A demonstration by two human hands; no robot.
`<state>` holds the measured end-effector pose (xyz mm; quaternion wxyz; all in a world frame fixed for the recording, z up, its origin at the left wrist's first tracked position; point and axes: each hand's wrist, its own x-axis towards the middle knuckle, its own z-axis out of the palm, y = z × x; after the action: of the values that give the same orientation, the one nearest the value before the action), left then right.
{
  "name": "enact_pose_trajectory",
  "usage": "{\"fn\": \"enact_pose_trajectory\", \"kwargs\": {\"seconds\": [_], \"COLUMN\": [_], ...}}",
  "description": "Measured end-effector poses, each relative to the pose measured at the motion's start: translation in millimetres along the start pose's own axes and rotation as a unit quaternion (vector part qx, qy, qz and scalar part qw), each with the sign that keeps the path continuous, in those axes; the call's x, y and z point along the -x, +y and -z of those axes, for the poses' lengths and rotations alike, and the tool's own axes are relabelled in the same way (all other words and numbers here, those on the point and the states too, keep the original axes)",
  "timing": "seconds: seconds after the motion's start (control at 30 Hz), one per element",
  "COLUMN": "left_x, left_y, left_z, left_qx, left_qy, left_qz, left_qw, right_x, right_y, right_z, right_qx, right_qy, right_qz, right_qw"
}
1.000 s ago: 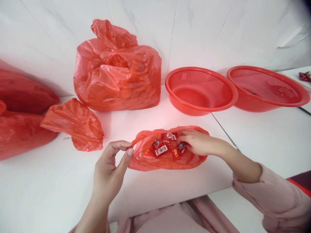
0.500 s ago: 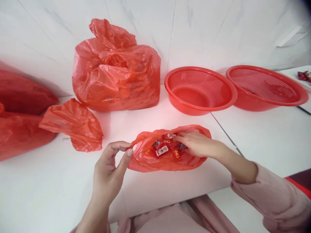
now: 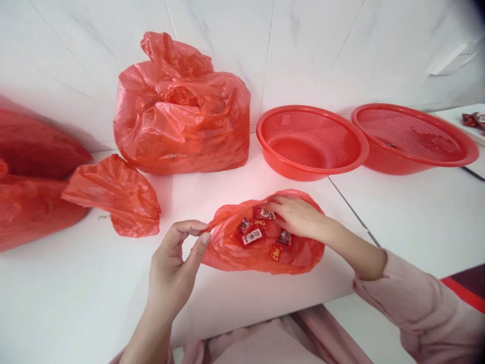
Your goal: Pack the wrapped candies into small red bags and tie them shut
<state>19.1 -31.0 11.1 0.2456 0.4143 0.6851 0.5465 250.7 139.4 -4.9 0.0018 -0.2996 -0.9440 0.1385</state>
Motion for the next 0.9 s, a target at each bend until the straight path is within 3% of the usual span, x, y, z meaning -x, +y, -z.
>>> {"fn": "enact_pose_trajectory", "kwargs": {"seconds": [0.13,0.3,0.47,0.6,0.77,0.9], "left_x": [2,0,-4,-4,0,1], "left_y": [5,3,-6,-5,4,7], "left_z": [-1.9,0.7,2.8,0.5,-1.0,0.7], "left_qx": [0.004,-0.015,-0.016,-0.004,-0.002,-0.006], "left_qy": [0.025,0.013,-0.016,-0.019,0.003,0.020], "left_qz": [0.012,0.001,-0.008,-0.010,-0.005,0.002], "left_qw": [1.000,1.000,1.000,1.000,1.000,1.000], "right_x": [-10,1,14,10,-3,-5], "right_y": [1,4,7,-7,-29,-27], "right_z": [-10,13,26,15,-9,-11], "right_qx": [0.031,-0.028,-0.057,-0.041,-0.070,-0.006], "right_qy": [0.027,0.054,-0.004,-0.012,-0.019,0.003], "right_qz": [-0.039,-0.058,-0.017,-0.024,0.085,-0.006], "right_qw": [0.998,0.996,0.998,0.999,0.994,1.000]}}
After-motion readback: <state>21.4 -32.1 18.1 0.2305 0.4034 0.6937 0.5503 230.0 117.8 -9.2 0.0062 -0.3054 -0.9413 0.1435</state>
